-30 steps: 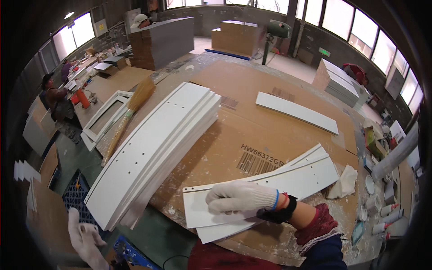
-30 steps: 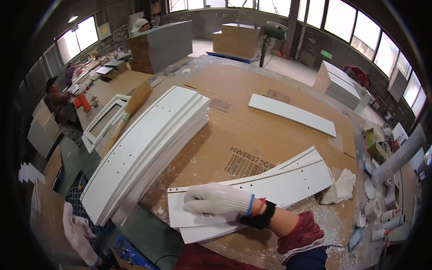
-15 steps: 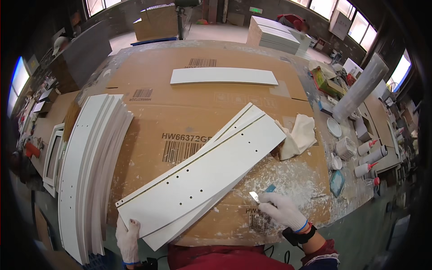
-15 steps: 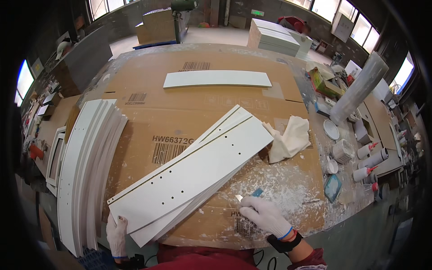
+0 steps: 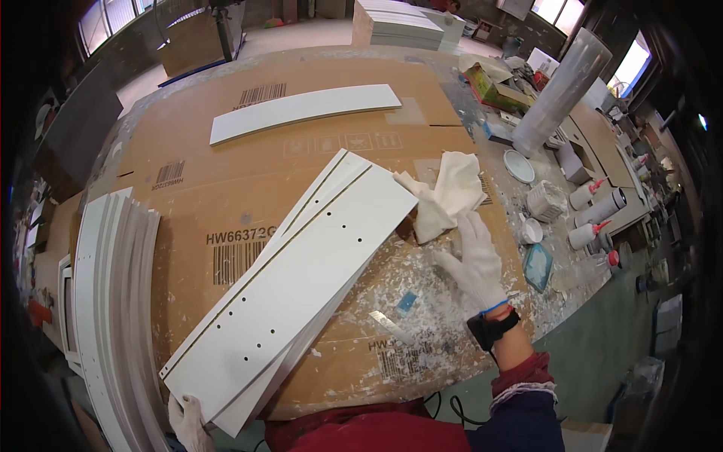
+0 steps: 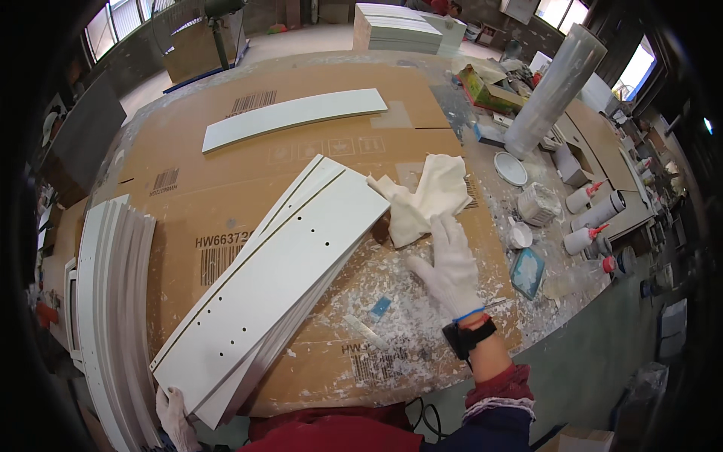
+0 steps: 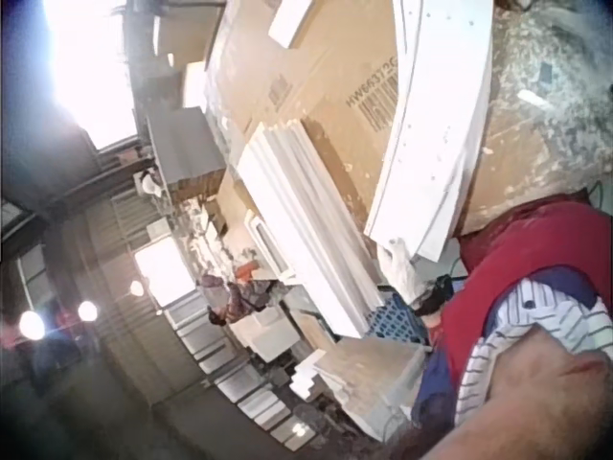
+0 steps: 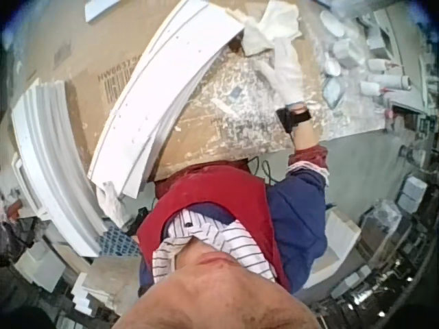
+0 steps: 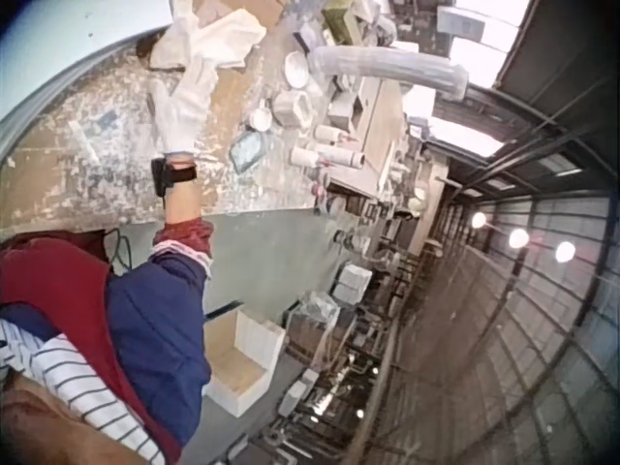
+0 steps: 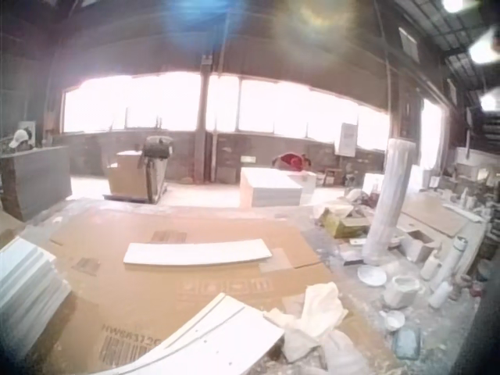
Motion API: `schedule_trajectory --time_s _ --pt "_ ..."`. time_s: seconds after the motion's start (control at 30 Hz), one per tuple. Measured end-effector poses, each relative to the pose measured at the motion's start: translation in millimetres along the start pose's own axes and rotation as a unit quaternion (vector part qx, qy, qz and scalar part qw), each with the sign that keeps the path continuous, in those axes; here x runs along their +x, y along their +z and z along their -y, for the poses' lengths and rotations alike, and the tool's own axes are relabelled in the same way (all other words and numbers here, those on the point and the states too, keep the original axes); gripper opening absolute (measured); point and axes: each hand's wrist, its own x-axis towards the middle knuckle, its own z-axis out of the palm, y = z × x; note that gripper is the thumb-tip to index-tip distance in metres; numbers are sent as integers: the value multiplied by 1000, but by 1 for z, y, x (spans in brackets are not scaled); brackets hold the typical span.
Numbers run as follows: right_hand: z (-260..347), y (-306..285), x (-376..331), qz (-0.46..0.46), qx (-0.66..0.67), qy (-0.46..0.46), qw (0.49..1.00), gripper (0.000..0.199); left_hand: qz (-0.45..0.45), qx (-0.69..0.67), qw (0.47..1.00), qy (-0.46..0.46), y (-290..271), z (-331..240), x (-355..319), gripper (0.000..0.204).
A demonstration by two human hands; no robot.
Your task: The person wipes the surface of white rectangular panels with a cloth and scrapes the edges with a utility knife. The person handles the panels one at a time, flipping them over to clean both sides before stacking them on the table.
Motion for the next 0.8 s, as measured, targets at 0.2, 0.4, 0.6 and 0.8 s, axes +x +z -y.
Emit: schedule_trajectory --time_s 0.2,0.4,0.6,0.8 --pt "-41 57 75 121 -156 -4 980 87 -19 -23 998 -58 -23 -2 -12 37" --pt "-77 87 94 73 -111 -2 991 51 34 128 990 37 -48 67 -15 36" --pt "18 -7 139 -29 -27 -12 999 48 13 -177 964 -196 -35 50 -12 52" --pt "208 -10 32 -67 101 -393 912 37 15 -146 980 -137 -8 41 -8 56"
